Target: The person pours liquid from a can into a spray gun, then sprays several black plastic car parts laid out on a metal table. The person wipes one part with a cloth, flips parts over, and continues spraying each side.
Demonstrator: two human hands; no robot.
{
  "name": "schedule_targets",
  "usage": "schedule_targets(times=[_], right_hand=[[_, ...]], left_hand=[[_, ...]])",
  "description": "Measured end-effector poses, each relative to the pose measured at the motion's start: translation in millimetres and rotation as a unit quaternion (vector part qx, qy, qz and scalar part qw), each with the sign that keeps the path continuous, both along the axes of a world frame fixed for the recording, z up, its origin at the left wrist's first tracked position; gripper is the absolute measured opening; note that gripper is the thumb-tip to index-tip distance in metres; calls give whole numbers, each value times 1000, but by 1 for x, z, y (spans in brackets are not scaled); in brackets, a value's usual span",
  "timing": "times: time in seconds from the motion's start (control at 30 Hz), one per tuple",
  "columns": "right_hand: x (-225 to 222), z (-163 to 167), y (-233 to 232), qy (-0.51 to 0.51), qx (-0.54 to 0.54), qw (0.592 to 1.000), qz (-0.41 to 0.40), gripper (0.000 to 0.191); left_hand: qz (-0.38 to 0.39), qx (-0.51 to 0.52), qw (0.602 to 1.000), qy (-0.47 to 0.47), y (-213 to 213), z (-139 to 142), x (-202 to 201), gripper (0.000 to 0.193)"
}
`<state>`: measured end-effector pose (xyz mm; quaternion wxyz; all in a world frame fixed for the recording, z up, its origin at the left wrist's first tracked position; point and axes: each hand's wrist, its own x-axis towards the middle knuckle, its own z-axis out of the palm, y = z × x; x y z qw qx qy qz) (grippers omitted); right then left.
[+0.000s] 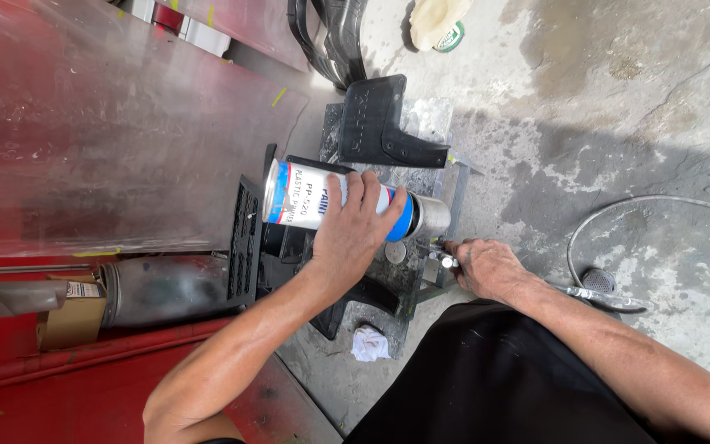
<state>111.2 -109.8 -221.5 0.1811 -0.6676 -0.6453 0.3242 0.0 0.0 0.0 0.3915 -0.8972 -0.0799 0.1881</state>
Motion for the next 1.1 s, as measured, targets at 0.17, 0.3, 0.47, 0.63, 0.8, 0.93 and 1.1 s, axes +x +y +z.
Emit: schedule_targets(times=[0.17,0.3,0.47,0.63,0.8,0.93,1.1], right_hand=[[0,-3,2,-10,-14,1000,9,55],[0,-5,-1,3,-2,1000,4,55],[6,0,-5,5,3,1000,-5,55],[7,-2,-7,-10,-15,1000,13,55],[9,-1,-11,-6,-8,1000,10,57],[14,-1,-11,-6,11,1000,-10,52],[14,1,-13,7,-18,1000,3,50]], left_hand=[[3,-18,1000,-13,-10,14,0,74],[10,-13,1000,-24,-12,9,1,71],[-7,-21,999,-36,-6,6,11,71],[17,-25,1000,1,-13,11,7,76],[2,-4,1000,-19,-12,7,11,69],[3,-21,1000,3,-8,4,14,79],[19,-15,1000,7,-15,8,11,83]])
